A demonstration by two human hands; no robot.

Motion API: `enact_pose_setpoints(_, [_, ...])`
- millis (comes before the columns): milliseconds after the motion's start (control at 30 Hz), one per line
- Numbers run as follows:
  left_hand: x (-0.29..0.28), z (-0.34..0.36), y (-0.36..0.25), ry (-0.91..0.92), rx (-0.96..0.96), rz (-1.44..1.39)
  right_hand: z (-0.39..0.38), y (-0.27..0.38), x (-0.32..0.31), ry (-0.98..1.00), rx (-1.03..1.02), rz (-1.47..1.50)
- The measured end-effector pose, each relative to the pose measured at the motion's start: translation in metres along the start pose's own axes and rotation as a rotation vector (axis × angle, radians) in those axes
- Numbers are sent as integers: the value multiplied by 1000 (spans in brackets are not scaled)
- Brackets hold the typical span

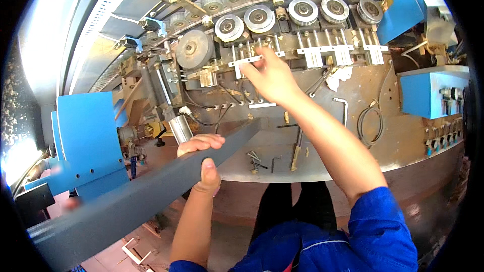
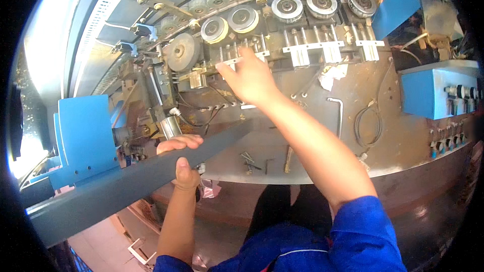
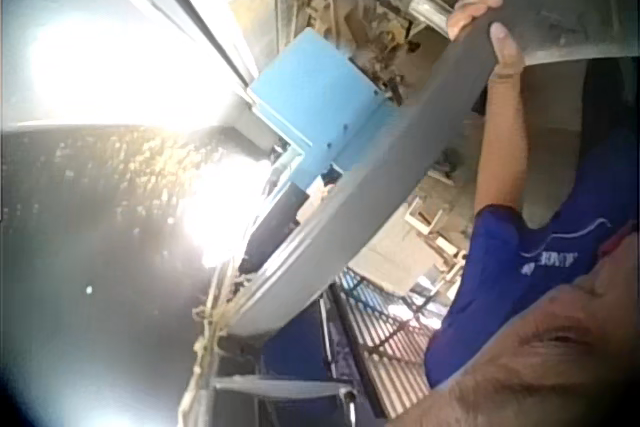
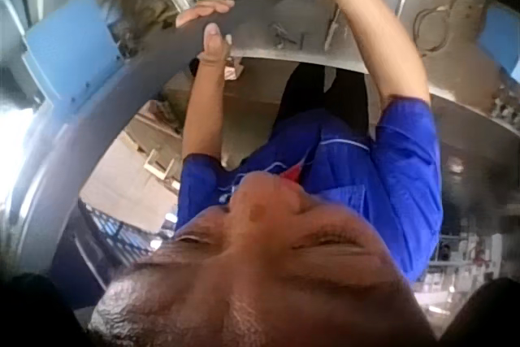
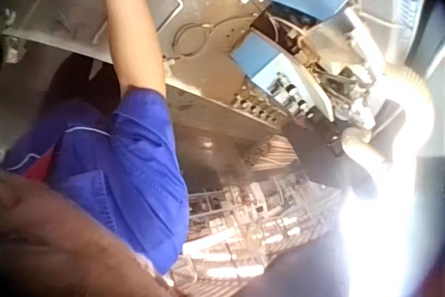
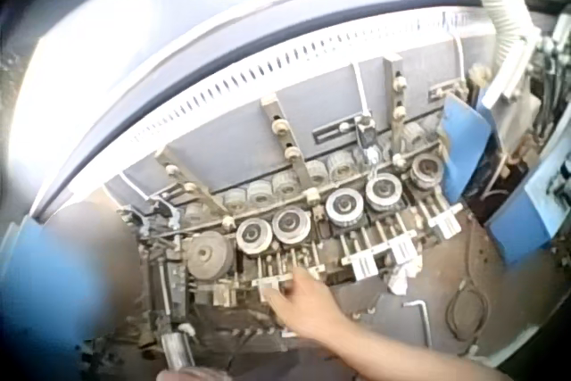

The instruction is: The person cleans the internal rollers of an edge banding machine with a brush and a metal scraper, then lifts wooden strips from a conveyor belt and places them on a stack.

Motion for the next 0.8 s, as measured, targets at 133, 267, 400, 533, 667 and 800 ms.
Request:
enact_pose_setpoints(133, [-1, -4, 2, -31, 20, -25, 55, 9, 32, -15, 155, -44])
enact_pose_setpoints(267, [6, 1, -11, 36, 110, 2, 68, 5, 63, 65, 233, 217])
enact_pose_setpoints(400, [-1, -7, -6, -37, -75, 43, 67, -3, 80, 27, 243, 296])
enact_pose_setpoints(533, [-1, -97, -4, -140, -388, 217, 72, -15, 93, 25, 196, 452])
enact_pose_setpoints(667, [19, -281, 4, 56, -753, 74, 85, -35, 91, -49, 222, 644])
enact_pose_setpoints(800, [12, -558, 8, 275, -1317, 257, 107, -34, 97, 82, 220, 728])
Point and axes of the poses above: each hand's wrist, its own z-axis towards the middle knuckle, its own x-axis out of the palm, y = z × x, the point moved 10 cm from there along z, towards the middle knuckle, and after that the axes turned 11 degrees about y, right-handed, at the moved point
